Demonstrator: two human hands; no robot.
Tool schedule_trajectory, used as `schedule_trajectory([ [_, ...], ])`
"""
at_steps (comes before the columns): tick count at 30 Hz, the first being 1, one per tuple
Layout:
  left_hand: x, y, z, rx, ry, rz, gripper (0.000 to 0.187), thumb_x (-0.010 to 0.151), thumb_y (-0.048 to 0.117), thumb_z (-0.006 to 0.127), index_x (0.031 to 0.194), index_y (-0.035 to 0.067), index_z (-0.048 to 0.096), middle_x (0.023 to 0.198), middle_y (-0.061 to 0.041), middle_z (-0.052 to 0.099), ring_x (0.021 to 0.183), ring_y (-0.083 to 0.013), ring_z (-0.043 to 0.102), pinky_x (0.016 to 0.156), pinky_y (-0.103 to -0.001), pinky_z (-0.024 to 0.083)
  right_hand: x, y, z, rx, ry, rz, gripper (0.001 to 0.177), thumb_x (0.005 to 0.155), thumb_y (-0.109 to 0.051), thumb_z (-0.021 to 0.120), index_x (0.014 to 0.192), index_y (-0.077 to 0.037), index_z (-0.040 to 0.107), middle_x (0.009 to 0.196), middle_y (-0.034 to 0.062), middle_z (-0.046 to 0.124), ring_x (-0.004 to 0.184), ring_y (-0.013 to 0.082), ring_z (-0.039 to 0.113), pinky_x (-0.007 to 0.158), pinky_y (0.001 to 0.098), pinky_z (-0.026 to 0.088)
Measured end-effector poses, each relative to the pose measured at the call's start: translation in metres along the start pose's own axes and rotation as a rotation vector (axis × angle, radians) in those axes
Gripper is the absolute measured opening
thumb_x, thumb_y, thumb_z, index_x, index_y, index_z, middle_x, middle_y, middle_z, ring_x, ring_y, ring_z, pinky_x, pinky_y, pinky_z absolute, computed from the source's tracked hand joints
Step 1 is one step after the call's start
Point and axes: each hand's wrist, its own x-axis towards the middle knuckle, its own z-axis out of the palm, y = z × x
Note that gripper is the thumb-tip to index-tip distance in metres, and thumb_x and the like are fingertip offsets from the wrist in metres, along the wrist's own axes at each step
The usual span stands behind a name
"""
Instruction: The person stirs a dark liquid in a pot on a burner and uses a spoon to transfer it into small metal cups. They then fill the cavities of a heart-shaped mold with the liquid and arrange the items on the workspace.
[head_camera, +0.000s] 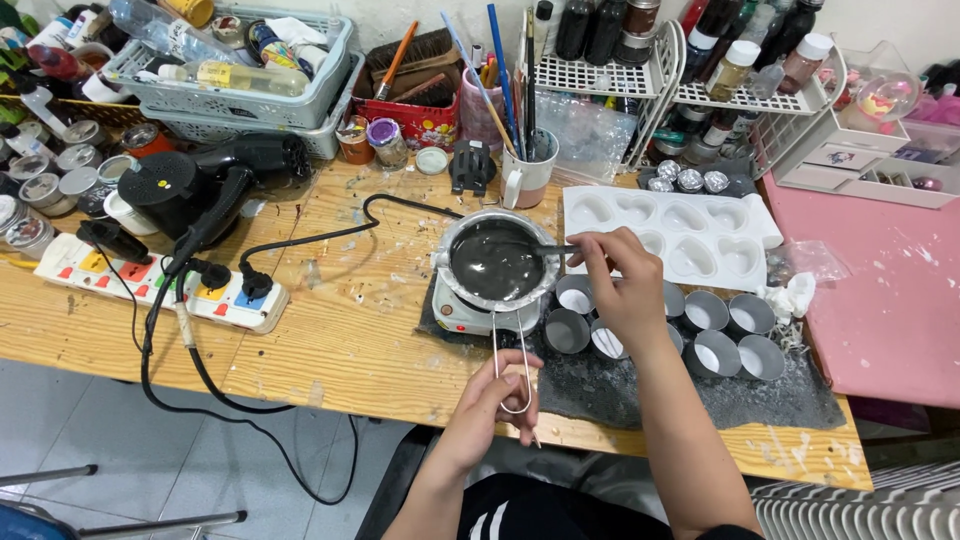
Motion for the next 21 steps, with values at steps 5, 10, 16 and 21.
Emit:
schedule_trajectory([
  [5, 0.007, 0.023, 0.016, -0.241, 0.006, -0.082, 0.037, 0.101, 0.018, 0.036, 0.134, 0.005, 0.046, 0.080, -0.007, 0.061, 0.066, -0.0175, 0.067, 0.061, -0.033, 0.059, -0.005, 0.035, 0.015, 0.342, 0.000, 0.280, 0.019, 0.106, -0.013, 0.060, 0.109, -0.001, 0.073, 0.084, 0.0016, 0.073, 0.069, 0.0017, 0.060, 0.055, 0.0183, 0.045],
  [10, 0.025, -0.015, 0.002, -0.280, -0.068, 0.063, 0.026, 0.114, 0.025, 0.032, 0.119, 0.004, 0.045, 0.074, -0.003, 0.051, 0.056, -0.0126, 0.053, 0.059, -0.032, 0.056, -0.010, 0.052, 0.019, 0.391, -0.030, 0.399, 0.017, 0.103, -0.013, 0.063, 0.105, -0.001, 0.074, 0.077, 0.0021, 0.072, 0.056, 0.0008, 0.052, 0.048, 0.0181, 0.039],
  [16, 0.028, -0.021, 0.007, -0.166, 0.001, 0.010, 0.016, 0.110, 0.022, 0.033, 0.110, 0.010, 0.043, 0.068, -0.004, 0.049, 0.050, -0.0120, 0.049, 0.058, -0.031, 0.057, -0.014, 0.046, 0.013, 0.343, -0.044, 0.445, 0.018, 0.102, -0.014, 0.065, 0.102, 0.001, 0.074, 0.073, 0.0026, 0.069, 0.052, 0.0029, 0.053, 0.045, 0.0194, 0.040],
  [21, 0.033, -0.029, 0.009, -0.095, 0.008, -0.010, 0.018, 0.112, 0.023, 0.030, 0.110, 0.010, 0.043, 0.069, -0.003, 0.051, 0.050, -0.0109, 0.049, 0.060, -0.031, 0.058, -0.018, 0.053, 0.008, 0.468, -0.050, 0.531, 0.018, 0.102, -0.013, 0.065, 0.103, 0.002, 0.074, 0.074, 0.0038, 0.068, 0.058, 0.0052, 0.058, 0.048, 0.0213, 0.045],
])
